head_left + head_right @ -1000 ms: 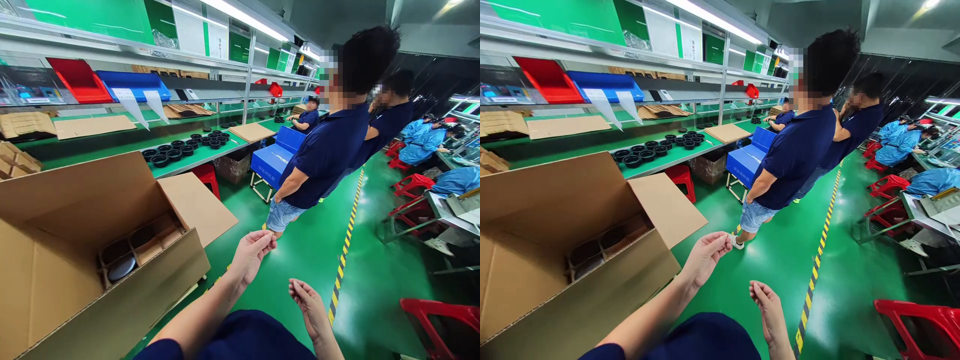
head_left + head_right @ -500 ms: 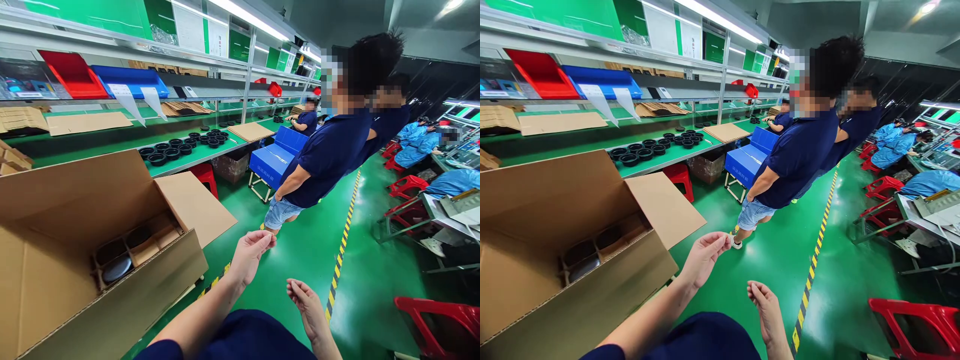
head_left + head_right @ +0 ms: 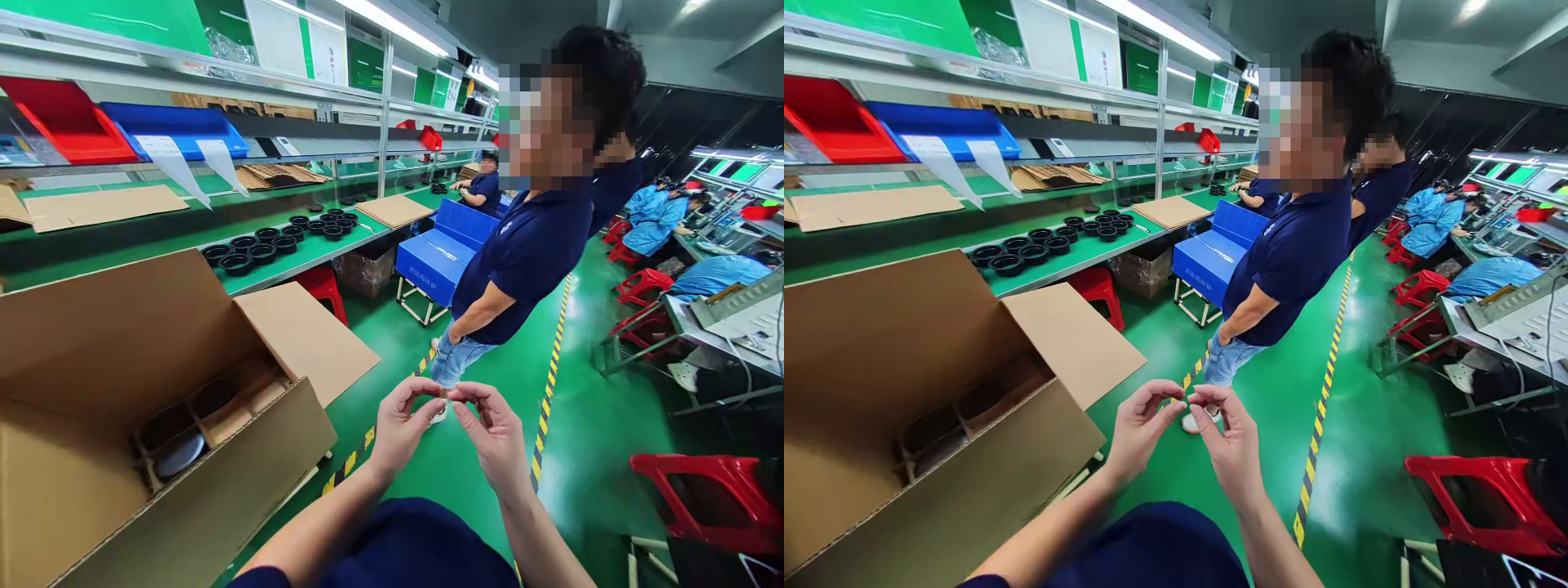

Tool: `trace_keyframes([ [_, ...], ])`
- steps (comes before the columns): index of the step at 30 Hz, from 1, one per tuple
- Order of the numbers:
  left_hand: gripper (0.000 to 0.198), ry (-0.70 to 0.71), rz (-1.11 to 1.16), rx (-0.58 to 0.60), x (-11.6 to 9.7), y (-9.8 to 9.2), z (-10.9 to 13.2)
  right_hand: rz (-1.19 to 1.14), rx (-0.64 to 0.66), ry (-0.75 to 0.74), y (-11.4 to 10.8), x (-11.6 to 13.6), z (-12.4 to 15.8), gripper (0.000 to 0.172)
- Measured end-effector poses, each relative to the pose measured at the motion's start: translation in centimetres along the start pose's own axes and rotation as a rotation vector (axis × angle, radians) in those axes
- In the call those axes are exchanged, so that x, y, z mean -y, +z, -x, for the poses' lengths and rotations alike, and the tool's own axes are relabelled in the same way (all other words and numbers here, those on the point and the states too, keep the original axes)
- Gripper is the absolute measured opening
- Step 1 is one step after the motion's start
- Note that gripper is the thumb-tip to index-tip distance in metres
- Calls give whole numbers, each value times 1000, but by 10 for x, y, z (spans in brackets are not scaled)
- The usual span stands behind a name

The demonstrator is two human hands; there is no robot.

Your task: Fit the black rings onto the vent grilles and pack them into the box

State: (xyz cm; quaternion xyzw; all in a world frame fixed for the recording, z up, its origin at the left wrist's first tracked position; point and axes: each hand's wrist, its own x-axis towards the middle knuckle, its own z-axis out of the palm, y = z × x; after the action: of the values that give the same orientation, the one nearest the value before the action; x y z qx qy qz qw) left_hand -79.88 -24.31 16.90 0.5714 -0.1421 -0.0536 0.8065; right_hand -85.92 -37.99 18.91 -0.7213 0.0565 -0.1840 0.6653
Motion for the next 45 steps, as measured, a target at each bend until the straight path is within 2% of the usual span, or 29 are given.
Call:
trace_keyframes([
  [7,13,195,-234,-15,-1,-19,7,54,64,-3,14,-5,2,27],
  [17,11,256,-363,-63,-11,-48,23,243,77,-157,42,-4,12,21],
  [20,14,216,-337,-60,-15,-57,29,156,103,-36,50,-5,16,25],
  [25,21,126,-281,-86,-21,-68,42,-215,141,279,66,-13,19,33],
  [31,21,74,-303,-169,-29,-88,58,-438,158,495,91,-18,22,40],
  [40,15,86,-305,-318,-41,-126,79,-520,219,544,124,-19,24,39],
  [45,15,114,-357,-404,-45,-140,88,-517,290,541,136,-19,17,39],
])
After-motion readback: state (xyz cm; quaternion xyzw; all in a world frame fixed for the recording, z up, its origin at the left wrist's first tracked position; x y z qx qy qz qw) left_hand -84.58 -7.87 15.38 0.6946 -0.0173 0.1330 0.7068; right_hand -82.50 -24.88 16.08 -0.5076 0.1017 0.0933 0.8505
